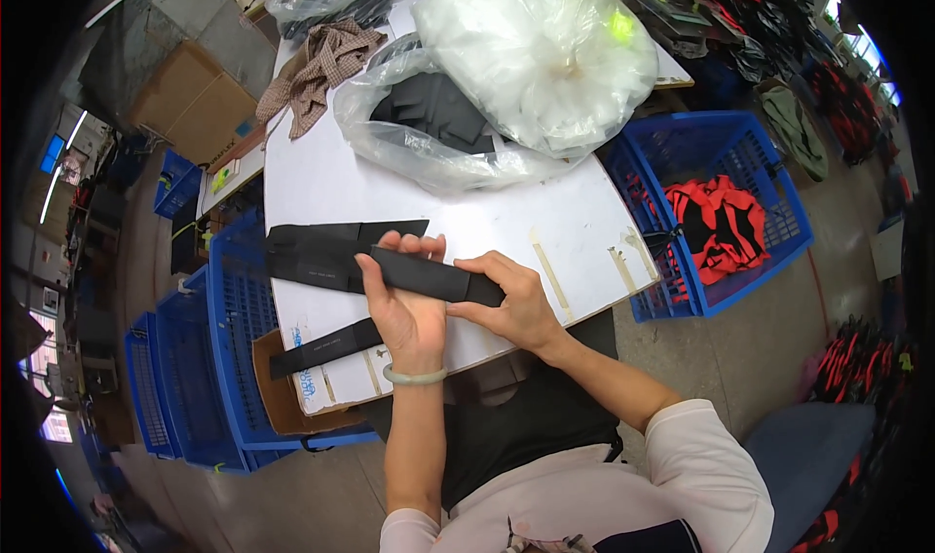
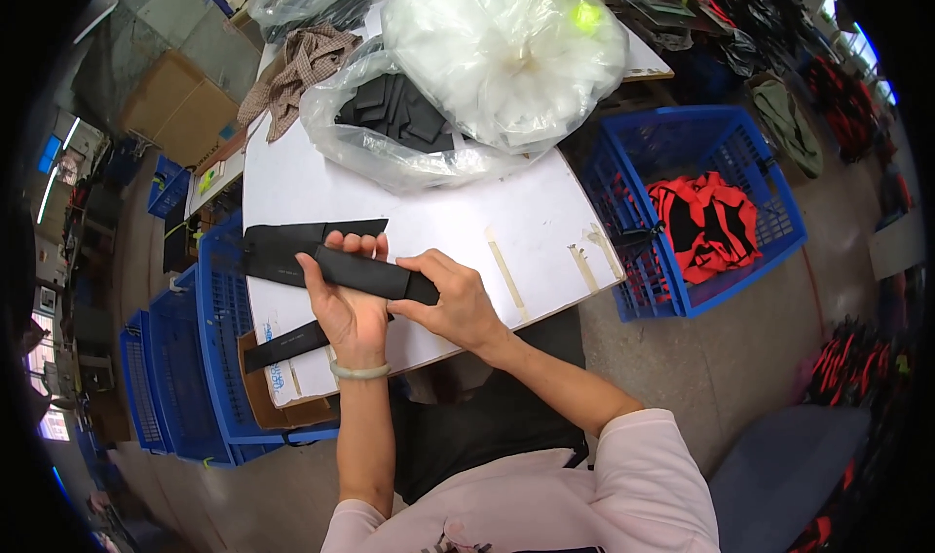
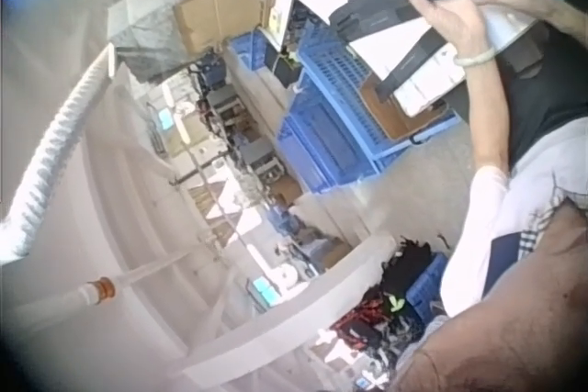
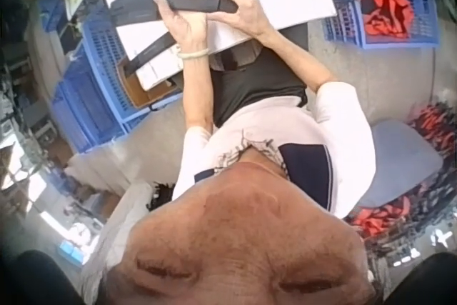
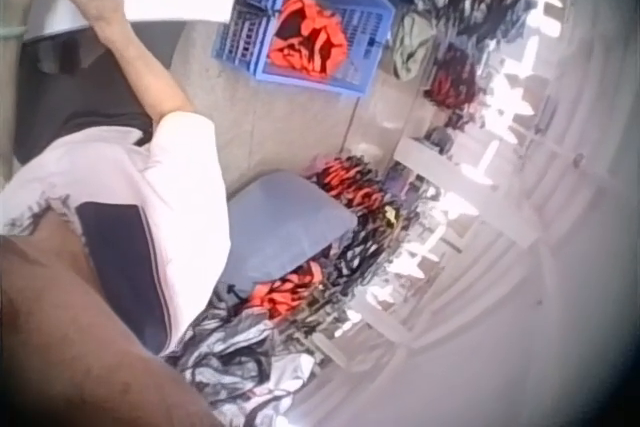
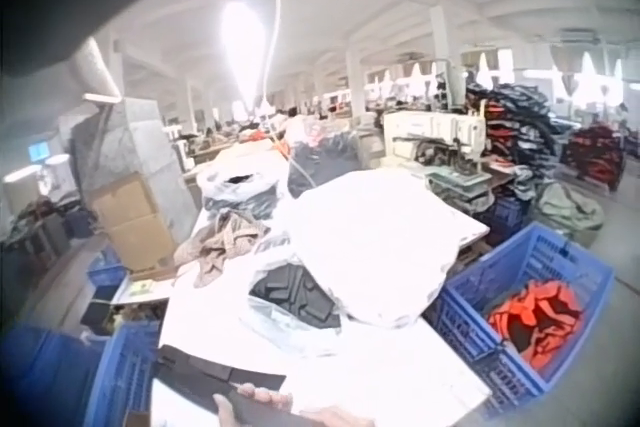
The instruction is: Applying adhesive strips to black fabric components and organizing them on a board and in crates.
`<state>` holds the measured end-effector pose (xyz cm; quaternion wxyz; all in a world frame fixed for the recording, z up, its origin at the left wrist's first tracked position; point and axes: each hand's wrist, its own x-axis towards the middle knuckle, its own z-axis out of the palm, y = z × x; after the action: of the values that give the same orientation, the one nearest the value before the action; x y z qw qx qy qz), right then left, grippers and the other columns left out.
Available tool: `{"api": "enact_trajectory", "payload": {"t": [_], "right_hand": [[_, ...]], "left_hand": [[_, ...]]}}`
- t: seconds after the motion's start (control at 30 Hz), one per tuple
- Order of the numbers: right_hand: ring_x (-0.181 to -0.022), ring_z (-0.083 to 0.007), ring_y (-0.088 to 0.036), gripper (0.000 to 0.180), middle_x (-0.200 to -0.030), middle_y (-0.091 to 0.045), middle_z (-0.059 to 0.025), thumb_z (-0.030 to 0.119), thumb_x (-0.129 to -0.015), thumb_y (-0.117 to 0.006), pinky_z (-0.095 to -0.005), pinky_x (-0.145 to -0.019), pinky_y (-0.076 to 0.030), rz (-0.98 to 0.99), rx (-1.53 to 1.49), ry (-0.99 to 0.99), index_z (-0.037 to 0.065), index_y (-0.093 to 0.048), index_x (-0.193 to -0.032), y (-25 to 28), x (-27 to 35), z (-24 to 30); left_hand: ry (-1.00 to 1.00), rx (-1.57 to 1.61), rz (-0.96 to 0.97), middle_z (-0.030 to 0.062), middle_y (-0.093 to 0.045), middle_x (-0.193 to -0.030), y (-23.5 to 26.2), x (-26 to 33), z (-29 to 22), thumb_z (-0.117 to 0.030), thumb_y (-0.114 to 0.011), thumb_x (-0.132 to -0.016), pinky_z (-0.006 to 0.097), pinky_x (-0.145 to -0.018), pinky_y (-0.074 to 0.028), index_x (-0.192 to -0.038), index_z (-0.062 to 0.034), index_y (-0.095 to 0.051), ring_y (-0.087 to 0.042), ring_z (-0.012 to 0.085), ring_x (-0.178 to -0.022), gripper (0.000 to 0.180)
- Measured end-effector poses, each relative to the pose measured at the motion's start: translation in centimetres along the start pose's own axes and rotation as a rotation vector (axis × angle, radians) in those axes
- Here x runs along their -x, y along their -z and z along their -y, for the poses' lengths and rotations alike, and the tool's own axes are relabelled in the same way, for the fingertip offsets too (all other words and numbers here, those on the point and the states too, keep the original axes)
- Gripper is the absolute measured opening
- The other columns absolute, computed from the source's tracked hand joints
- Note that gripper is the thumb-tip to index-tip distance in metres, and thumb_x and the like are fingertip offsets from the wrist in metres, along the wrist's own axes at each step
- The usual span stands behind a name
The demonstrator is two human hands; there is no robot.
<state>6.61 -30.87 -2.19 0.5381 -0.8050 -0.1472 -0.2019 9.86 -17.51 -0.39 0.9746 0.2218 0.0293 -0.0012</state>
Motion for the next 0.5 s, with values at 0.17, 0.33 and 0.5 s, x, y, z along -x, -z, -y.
{"api": "enact_trajectory", "payload": {"t": [0.17,0.33,0.5], "right_hand": [[-0.069,-0.0227,-0.065,0.025,-0.081,-0.067,-0.0138,0.013,-0.071,-0.078,-0.0295,-0.062,-0.05,-0.013,-0.202,-0.21,-0.004,-0.066,-0.087,-0.2,1.2,0.1],[-0.079,-0.0147,-0.065,0.022,-0.088,-0.069,-0.0093,0.008,-0.075,-0.076,-0.0252,-0.071,-0.051,0.036,-0.157,-0.153,-0.001,-0.068,-0.094,0.6,1.6,-0.6],[-0.055,-0.0136,-0.059,0.029,-0.059,-0.061,-0.0073,0.027,-0.085,-0.064,-0.0301,-0.053,-0.046,0.529,-0.008,-0.585,0.003,-0.065,-0.07,12.6,6.5,-2.9]], "left_hand": [[0.047,-0.263,-0.069,0.0064,-0.054,-0.06,0.5,0.4,1.6,-0.038,-0.06,-0.092,0.048,-0.085,-0.051,-0.078,-0.0079,-0.053,-0.056,0.0213,-0.053,0.034],[0.013,-0.369,-0.302,0.0019,-0.045,-0.049,0.4,0.4,1.9,-0.045,-0.06,-0.091,0.044,-0.077,-0.052,-0.058,-0.0117,-0.049,-0.048,0.0165,-0.042,0.048],[0.014,-0.378,-0.237,-0.0005,-0.039,-0.048,3.2,2.0,-1.6,-0.041,-0.055,-0.095,0.04,-0.069,-0.052,-0.066,-0.0146,-0.047,-0.04,0.013,-0.039,0.04]]}}
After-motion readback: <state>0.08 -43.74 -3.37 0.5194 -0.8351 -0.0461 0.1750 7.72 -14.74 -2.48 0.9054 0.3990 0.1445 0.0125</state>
